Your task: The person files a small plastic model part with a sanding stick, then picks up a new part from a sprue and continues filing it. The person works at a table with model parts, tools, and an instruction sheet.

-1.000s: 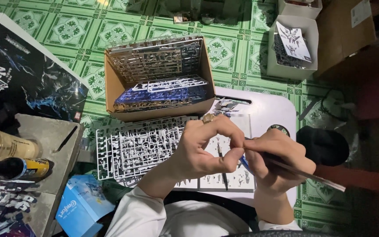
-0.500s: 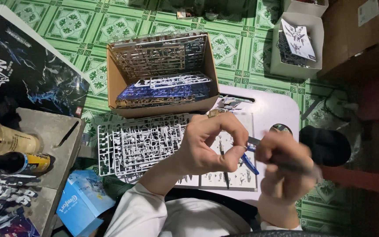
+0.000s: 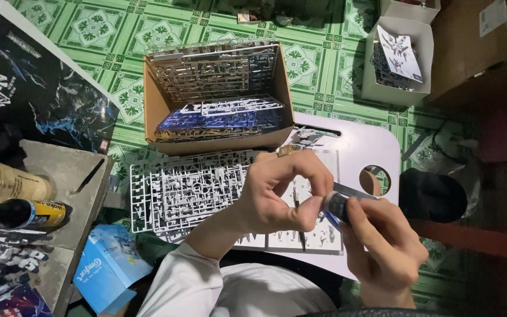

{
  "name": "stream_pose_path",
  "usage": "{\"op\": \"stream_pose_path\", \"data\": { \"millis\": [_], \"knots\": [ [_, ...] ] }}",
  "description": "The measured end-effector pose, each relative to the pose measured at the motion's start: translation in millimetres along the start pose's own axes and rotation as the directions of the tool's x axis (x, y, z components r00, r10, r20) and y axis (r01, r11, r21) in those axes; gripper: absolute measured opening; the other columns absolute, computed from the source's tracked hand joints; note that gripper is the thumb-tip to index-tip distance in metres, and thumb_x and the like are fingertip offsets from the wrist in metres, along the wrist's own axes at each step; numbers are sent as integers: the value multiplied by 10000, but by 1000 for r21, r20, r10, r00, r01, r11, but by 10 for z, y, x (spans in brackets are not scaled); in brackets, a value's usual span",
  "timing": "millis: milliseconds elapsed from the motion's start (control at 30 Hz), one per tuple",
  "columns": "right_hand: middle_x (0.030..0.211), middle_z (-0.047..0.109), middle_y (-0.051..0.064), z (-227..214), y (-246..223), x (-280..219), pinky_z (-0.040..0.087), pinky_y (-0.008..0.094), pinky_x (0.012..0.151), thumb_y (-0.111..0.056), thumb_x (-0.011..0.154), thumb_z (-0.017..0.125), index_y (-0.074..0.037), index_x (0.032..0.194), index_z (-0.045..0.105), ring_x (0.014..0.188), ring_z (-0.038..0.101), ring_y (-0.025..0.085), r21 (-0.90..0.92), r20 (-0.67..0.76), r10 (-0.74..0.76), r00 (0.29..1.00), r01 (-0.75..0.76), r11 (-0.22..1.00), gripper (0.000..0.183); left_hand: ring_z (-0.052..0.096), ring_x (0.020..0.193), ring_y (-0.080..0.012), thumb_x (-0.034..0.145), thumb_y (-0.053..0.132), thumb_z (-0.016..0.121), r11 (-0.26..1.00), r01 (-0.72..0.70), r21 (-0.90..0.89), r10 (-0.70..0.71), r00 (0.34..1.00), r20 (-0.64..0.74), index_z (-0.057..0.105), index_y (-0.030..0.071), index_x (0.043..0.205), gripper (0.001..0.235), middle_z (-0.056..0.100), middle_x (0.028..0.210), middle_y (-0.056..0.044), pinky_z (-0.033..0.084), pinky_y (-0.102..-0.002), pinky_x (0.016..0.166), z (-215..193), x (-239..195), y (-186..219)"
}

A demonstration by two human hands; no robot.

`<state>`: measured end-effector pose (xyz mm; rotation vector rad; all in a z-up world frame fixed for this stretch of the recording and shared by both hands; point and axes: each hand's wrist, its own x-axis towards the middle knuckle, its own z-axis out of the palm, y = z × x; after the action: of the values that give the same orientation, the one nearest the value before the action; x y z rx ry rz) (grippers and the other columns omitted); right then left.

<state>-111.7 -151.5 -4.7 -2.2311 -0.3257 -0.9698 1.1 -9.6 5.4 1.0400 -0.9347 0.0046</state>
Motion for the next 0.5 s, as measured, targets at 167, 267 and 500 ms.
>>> {"op": "stream_pose_path", "data": {
  "millis": [167,267,500],
  "knots": [
    [902,571,235,13,-44,57,579,362,781,39,906,596,66,1115,604,728,567,261,-39,18,-3,1000,4,999,211,598,702,-143,838,136,610,996,-10,87,4,997,76,538,61,851,104,602,809,-42,526,-244,657,-33,1,21],
    [918,584,246,59,21,18,582,353,810,23,887,624,68,1093,618,737,594,255,-29,-7,-16,1000,16,999,211,592,671,-160,635,-29,536,993,-47,105,48,999,-4,555,39,803,182,611,755,-59,508,-242,631,8,-6,-20],
    [899,606,277,241,165,-88,480,305,645,111,899,599,96,1091,600,734,587,262,23,-165,-63,984,68,997,193,608,727,-151,854,235,699,997,-51,-63,52,998,21,581,56,894,219,626,806,-32,540,-262,700,29,-31,-87]
  ]
}}
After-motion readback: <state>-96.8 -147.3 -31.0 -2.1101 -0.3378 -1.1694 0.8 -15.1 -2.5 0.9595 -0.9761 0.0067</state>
